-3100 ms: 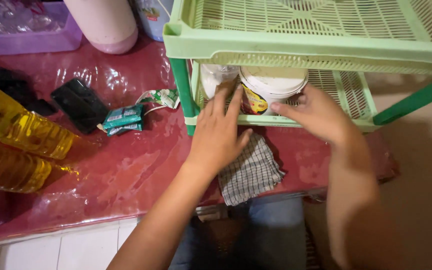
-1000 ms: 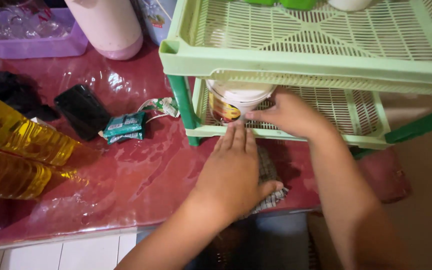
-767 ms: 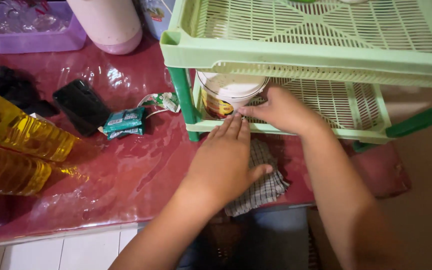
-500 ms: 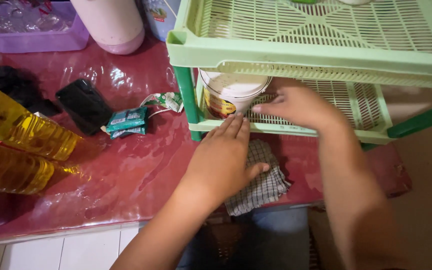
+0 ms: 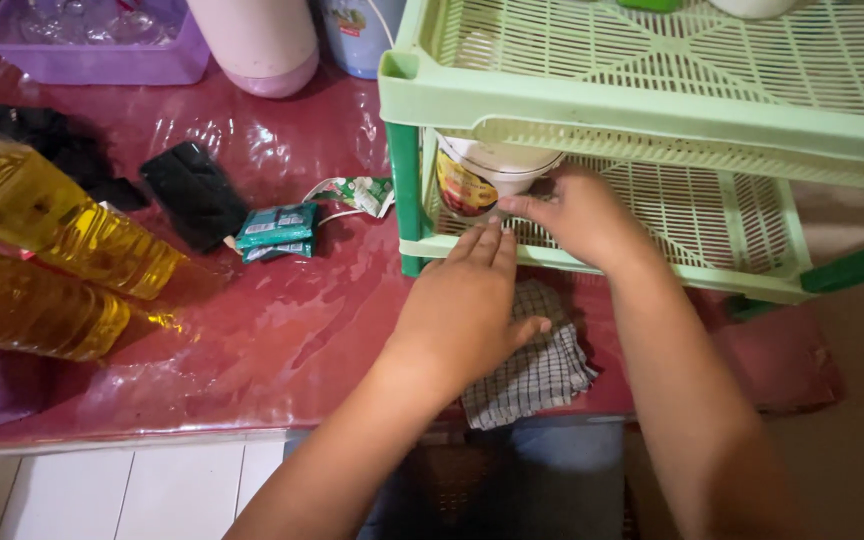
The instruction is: Organizing various food items, jars, and spice packets on a table and placing them onto a plastic storage rack.
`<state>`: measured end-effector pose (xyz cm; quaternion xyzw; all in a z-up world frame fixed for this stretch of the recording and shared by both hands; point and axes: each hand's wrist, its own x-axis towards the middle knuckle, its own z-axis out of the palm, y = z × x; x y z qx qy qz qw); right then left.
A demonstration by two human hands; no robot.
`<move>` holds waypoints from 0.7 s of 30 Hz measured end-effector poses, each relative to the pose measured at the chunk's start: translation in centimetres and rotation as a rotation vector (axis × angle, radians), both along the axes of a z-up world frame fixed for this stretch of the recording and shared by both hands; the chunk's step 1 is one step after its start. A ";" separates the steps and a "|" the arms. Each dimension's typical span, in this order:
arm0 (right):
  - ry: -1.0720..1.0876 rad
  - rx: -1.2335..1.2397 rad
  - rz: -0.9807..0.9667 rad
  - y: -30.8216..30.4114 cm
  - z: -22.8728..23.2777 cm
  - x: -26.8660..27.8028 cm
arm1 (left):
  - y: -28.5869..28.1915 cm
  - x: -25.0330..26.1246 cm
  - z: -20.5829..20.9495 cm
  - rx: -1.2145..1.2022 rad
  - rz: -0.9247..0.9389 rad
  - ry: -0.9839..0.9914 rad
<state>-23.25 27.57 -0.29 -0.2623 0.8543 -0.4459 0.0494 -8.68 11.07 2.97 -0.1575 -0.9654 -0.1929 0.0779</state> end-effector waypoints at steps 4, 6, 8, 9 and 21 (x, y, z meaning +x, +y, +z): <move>0.046 -0.015 -0.017 -0.2 0.0 -0.2 | 0.0 0.2 -0.1 -0.013 0.007 0.009; 0.059 -0.013 -0.016 -0.2 -0.1 -0.3 | 0.0 0.2 0.0 -0.017 0.007 0.012; 0.058 0.002 -0.030 -0.2 -0.3 -0.3 | 0.0 0.2 0.0 -0.019 0.003 0.012; 0.058 0.002 -0.030 -0.3 -0.1 -0.1 | 0.0 0.2 0.0 -0.019 0.003 0.011; 0.615 0.208 -0.369 0.8 1.4 7.2 | -5.4 3.5 -1.6 0.338 0.118 0.140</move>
